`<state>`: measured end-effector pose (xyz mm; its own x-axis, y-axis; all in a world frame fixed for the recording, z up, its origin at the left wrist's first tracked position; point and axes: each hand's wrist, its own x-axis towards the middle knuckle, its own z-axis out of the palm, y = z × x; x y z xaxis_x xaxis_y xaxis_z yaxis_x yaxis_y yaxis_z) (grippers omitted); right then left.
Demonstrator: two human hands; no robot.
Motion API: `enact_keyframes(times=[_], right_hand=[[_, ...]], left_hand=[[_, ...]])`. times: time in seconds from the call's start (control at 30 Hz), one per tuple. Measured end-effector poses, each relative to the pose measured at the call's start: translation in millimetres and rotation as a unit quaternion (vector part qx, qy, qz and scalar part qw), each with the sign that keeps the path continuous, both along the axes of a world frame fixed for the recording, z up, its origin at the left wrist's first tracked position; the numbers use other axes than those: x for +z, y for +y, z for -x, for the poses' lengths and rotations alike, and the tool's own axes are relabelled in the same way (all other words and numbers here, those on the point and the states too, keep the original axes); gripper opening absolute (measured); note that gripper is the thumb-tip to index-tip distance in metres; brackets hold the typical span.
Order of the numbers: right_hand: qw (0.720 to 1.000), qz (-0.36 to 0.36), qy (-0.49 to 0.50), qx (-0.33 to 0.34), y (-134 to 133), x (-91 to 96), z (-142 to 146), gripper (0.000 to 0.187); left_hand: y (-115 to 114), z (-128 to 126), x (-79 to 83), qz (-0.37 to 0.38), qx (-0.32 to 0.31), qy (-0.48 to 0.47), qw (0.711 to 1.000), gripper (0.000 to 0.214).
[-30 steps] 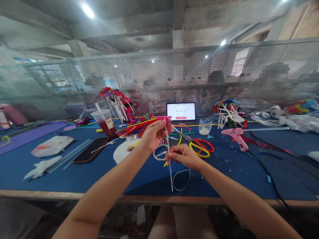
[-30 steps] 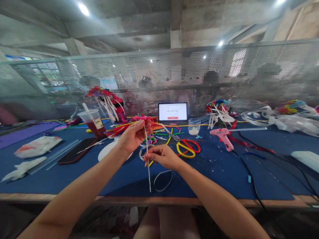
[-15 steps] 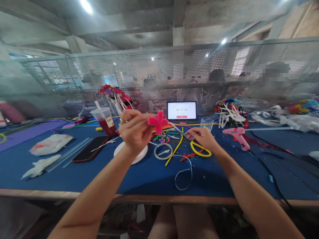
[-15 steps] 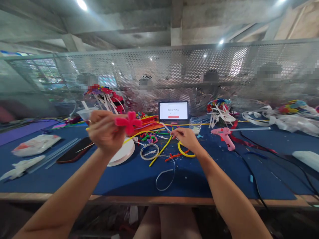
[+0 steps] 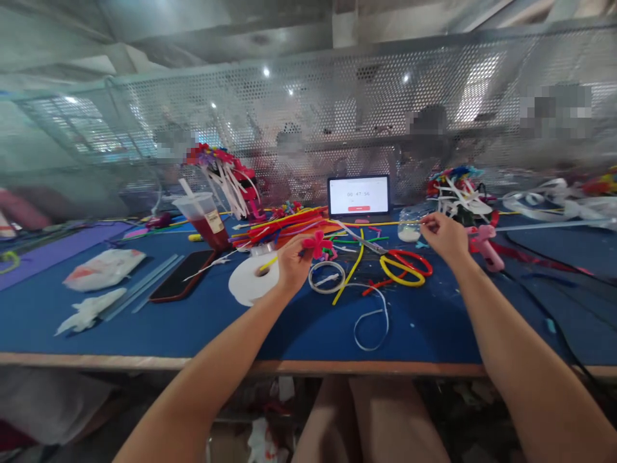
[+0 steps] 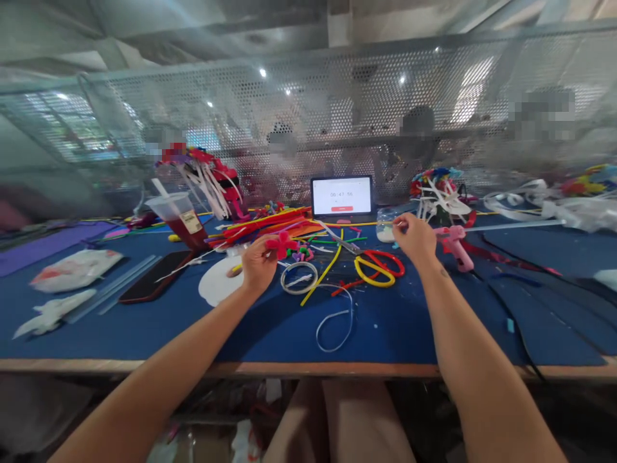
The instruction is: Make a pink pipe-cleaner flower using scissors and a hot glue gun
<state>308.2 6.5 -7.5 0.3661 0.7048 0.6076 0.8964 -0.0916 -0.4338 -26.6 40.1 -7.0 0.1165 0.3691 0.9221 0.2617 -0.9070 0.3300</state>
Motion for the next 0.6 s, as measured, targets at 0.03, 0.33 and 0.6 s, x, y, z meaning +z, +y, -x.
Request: enact_keyframes(times=[0.03, 0.33, 0.6], right_hand=[[0.999, 0.024, -0.008, 0.023, 1.7, -3.6, -1.2, 0.022], [0.971, 0.163, -0.114, 0.133, -7.7, 8.8, 10.1, 0.033], [0.97, 0.184, -0.06, -0.146, -73.8, 20.8, -48.3, 0.048]], left_hand=[[-0.2, -1.1, -0.7, 0.005, -0.008, -0.001, 1.0, 0.013], [3.1, -1.3, -3.4, 0.071, -0.034, -0.012, 0.997, 0.01], [2.0, -4.1, -3.9, 0.116, -0.045, -0.036, 0.992, 0.008]])
